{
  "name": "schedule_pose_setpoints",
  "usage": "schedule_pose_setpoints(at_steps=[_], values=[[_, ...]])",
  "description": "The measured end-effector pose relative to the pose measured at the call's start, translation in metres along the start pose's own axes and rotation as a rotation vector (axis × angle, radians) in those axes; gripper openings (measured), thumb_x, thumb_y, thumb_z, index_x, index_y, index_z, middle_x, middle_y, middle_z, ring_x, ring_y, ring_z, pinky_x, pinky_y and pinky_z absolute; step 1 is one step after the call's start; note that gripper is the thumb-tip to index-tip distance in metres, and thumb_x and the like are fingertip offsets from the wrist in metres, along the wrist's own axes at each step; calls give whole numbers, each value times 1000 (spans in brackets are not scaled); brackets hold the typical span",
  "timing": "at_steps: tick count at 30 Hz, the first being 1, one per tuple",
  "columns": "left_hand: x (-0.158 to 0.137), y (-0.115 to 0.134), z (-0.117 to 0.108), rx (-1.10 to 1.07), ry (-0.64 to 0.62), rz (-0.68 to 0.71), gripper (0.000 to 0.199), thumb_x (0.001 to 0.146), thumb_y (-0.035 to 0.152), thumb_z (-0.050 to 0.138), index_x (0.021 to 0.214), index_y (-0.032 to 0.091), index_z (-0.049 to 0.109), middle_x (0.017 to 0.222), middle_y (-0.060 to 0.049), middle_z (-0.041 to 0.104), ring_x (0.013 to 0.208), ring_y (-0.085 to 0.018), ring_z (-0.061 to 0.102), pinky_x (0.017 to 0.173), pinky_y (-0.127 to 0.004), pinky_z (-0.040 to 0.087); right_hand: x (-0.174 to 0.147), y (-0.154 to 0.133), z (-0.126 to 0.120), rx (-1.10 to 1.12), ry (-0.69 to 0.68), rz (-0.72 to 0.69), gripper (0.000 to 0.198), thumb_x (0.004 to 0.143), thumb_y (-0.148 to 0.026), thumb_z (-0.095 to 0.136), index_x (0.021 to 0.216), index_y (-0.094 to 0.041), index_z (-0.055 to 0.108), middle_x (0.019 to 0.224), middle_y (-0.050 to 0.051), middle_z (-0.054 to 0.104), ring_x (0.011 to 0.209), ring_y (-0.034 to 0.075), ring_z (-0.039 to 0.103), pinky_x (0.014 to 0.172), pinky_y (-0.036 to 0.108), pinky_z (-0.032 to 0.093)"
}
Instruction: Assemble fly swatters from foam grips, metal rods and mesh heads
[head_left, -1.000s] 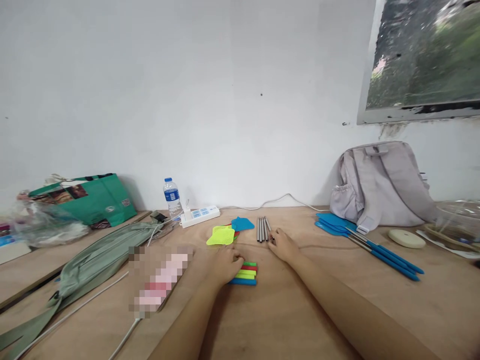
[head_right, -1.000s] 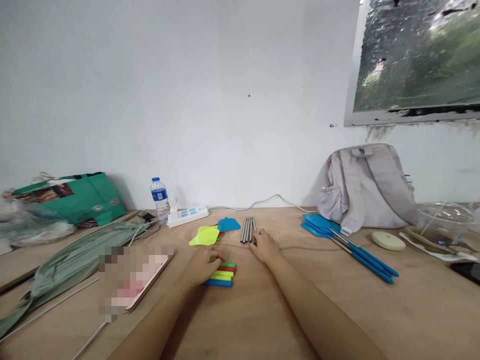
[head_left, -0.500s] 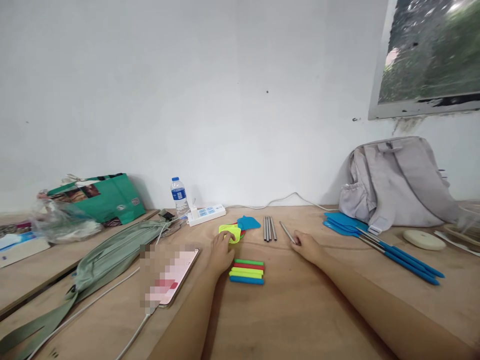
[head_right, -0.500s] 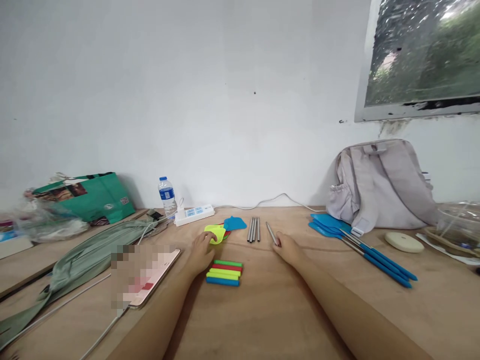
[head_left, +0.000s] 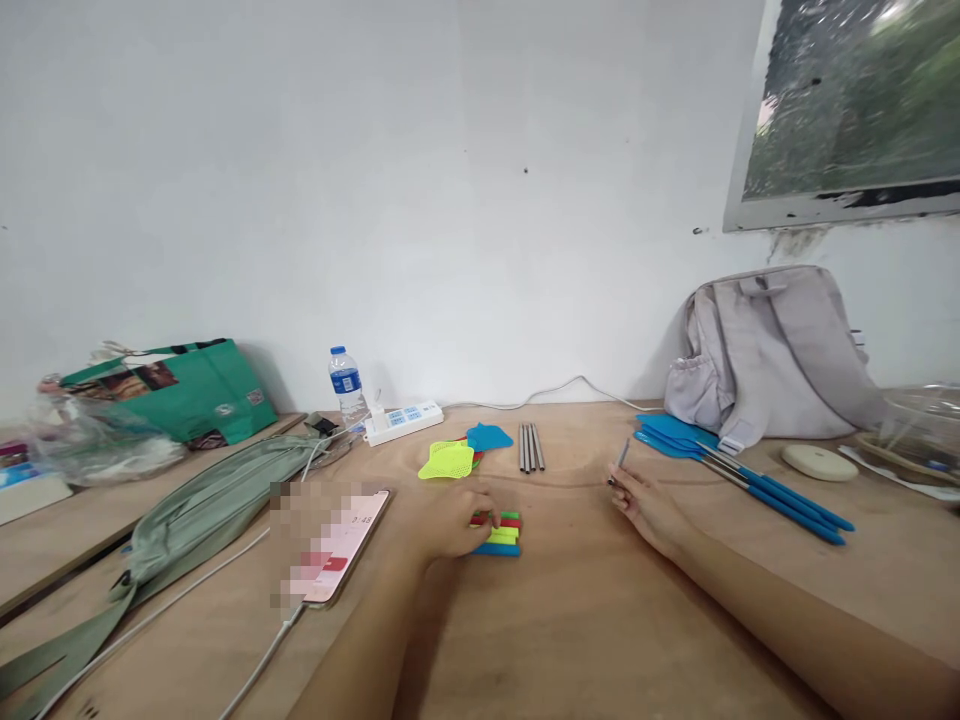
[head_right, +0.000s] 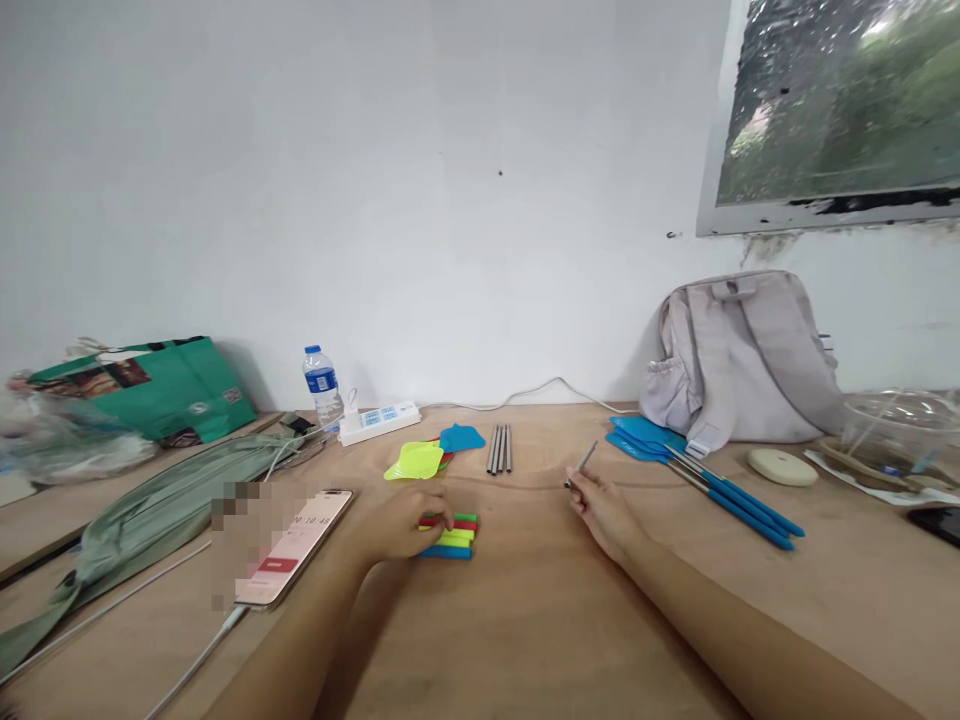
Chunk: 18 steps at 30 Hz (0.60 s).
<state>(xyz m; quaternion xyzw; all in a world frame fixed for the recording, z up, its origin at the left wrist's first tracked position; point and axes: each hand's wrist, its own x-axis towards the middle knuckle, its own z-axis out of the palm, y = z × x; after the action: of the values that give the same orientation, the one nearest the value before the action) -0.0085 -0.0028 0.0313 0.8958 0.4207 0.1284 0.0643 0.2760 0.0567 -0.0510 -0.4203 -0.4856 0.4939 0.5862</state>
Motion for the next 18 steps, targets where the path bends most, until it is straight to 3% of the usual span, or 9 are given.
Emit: schedule_pose_setpoints(at_steps=[6, 18], values=[[-3, 27, -15, 229, -114, -149, 19, 71, 26, 47, 77, 24, 65, 75, 0, 66, 65, -17, 58, 51, -23, 34, -29, -8, 9, 298, 42, 178, 31, 56, -20, 73, 74, -21, 47, 70, 0, 64, 51, 6, 47, 43, 16, 36], [-1, 32, -15, 254, -184, -134, 18, 64, 29, 53, 79, 25, 62, 78, 2, 65, 63, -15, 56, 47, -21, 30, -25, -8, 7, 310, -21, 203, 27, 55, -15, 70, 70, -20, 48, 65, 0, 64, 51, 9, 51, 42, 19, 34]])
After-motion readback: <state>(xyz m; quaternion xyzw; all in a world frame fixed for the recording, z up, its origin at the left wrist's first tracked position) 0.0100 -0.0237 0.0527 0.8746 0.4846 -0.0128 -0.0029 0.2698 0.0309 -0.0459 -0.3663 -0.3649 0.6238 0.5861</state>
